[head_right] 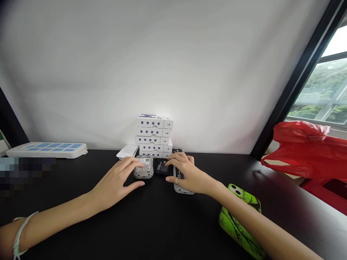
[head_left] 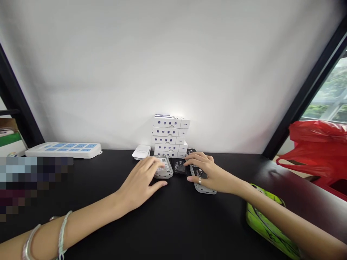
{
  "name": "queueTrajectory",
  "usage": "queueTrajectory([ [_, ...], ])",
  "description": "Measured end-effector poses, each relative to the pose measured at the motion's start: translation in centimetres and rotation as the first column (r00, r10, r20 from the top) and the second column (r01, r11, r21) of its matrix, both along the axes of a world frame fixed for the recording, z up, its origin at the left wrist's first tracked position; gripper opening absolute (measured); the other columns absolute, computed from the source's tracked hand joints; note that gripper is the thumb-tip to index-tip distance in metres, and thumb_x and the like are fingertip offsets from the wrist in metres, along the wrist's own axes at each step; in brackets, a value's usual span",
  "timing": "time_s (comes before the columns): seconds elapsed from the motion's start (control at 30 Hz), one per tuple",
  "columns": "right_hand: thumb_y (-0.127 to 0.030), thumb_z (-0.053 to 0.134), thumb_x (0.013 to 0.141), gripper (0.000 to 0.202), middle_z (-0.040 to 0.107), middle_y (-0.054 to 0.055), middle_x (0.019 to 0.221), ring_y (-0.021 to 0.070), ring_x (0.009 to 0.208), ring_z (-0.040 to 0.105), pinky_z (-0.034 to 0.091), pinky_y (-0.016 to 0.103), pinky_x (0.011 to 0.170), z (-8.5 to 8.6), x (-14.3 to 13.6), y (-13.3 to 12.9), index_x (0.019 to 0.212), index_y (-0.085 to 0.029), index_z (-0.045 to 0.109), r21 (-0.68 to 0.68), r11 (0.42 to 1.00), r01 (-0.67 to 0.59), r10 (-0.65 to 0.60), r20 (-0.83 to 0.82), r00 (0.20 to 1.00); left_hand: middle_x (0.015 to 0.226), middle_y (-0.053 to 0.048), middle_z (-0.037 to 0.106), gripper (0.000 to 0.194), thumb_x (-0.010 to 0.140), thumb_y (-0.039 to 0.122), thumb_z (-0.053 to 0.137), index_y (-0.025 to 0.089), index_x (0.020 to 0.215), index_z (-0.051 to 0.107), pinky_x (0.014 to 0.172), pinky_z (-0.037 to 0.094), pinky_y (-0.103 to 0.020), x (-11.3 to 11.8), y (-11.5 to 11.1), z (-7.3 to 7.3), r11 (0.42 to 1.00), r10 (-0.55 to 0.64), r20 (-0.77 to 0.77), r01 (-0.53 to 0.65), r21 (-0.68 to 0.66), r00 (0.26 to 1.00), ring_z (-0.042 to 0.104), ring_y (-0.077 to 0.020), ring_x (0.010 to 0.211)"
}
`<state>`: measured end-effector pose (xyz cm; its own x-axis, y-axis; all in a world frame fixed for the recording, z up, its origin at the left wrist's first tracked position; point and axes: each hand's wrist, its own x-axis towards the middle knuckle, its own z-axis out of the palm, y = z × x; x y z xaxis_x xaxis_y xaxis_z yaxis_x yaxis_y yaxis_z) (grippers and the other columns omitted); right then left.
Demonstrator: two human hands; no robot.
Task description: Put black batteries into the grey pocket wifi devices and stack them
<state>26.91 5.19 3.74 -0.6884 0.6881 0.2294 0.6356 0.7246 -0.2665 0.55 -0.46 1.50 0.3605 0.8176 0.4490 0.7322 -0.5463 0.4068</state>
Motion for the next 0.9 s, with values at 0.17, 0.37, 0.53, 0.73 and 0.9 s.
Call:
queueTrajectory([
  [0.17, -0.056, 0.055, 0.087, 0.042, 0.052, 0.008, 0.136, 0.0304, 0.134, 0.034, 0.024, 0.056, 0.107, -0.2, -0.3, 0.3, 0.118, -0.028, 0.057, -0.014, 1.0, 0.001, -0.001, 0.019, 1.0, 0.154, -0.009, 0.031, 0.075, 0.083, 0.059, 0.063, 0.029, 0.144, 0.031, 0.11, 0.037, -0.051, -1.1, 2.1, -0.8, 0.987, 0.032, 0.085, -0.018, -0.157, 0.996, 0.034, -0.0329, 0.14],
  [0.37, -0.064, 0.056, 0.081, 0.055, 0.052, 0.009, 0.135, 0.0333, 0.131, 0.033, 0.025, 0.057, 0.105, 0.4, -1.2, 1.7, 0.122, -0.027, 0.053, -0.051, 0.999, -0.012, 0.015, 0.055, 0.998, 0.149, -0.014, 0.038, 0.084, 0.072, 0.059, 0.072, 0.027, 0.14, 0.034, 0.109, 0.033, -0.059, -1.8, 3.6, -1.9, 0.963, 0.095, 0.177, -0.046, -0.265, 0.98, 0.034, -0.0386, 0.138],
  [0.53, -0.064, 0.067, 0.069, 0.065, 0.056, 0.01, 0.123, 0.0354, 0.118, 0.041, 0.035, 0.057, 0.097, 0.4, -2.3, 3.0, 0.121, -0.027, 0.053, -0.107, 0.992, 0.066, -0.057, 0.089, 0.994, 0.138, -0.015, 0.04, 0.083, 0.068, 0.051, 0.076, 0.023, 0.132, 0.032, 0.107, 0.032, -0.061, -1.6, 3.0, -1.4, 0.966, 0.093, 0.238, -0.03, -0.255, 0.967, 0.036, -0.0377, 0.133],
  [0.73, -0.05, 0.076, 0.063, 0.067, 0.053, 0.011, 0.121, 0.0355, 0.119, 0.043, 0.034, 0.057, 0.098, 0.2, -2.4, 3.2, 0.119, -0.024, 0.051, -0.007, 0.993, 0.121, -0.121, -0.027, 0.992, 0.127, -0.009, 0.041, 0.091, 0.052, 0.047, 0.085, 0.027, 0.125, 0.034, 0.102, 0.043, -0.051, 0.0, -1.3, -0.8, 0.966, -0.12, 0.258, 0.173, -0.193, 0.959, 0.046, -0.0335, 0.12],
  [0.9, -0.05, 0.073, 0.071, 0.072, 0.049, 0.01, 0.132, 0.03, 0.125, 0.045, 0.033, 0.051, 0.106, 0.7, -1.4, 0.9, 0.13, -0.024, 0.042, -0.054, 0.994, 0.097, -0.107, -0.237, 0.966, 0.126, -0.011, 0.038, 0.096, 0.051, 0.048, 0.088, 0.028, 0.125, 0.03, 0.098, 0.046, -0.054, 0.9, -3.6, -0.7, 0.859, -0.257, 0.173, 0.307, -0.411, 0.951, 0.046, -0.0364, 0.118],
])
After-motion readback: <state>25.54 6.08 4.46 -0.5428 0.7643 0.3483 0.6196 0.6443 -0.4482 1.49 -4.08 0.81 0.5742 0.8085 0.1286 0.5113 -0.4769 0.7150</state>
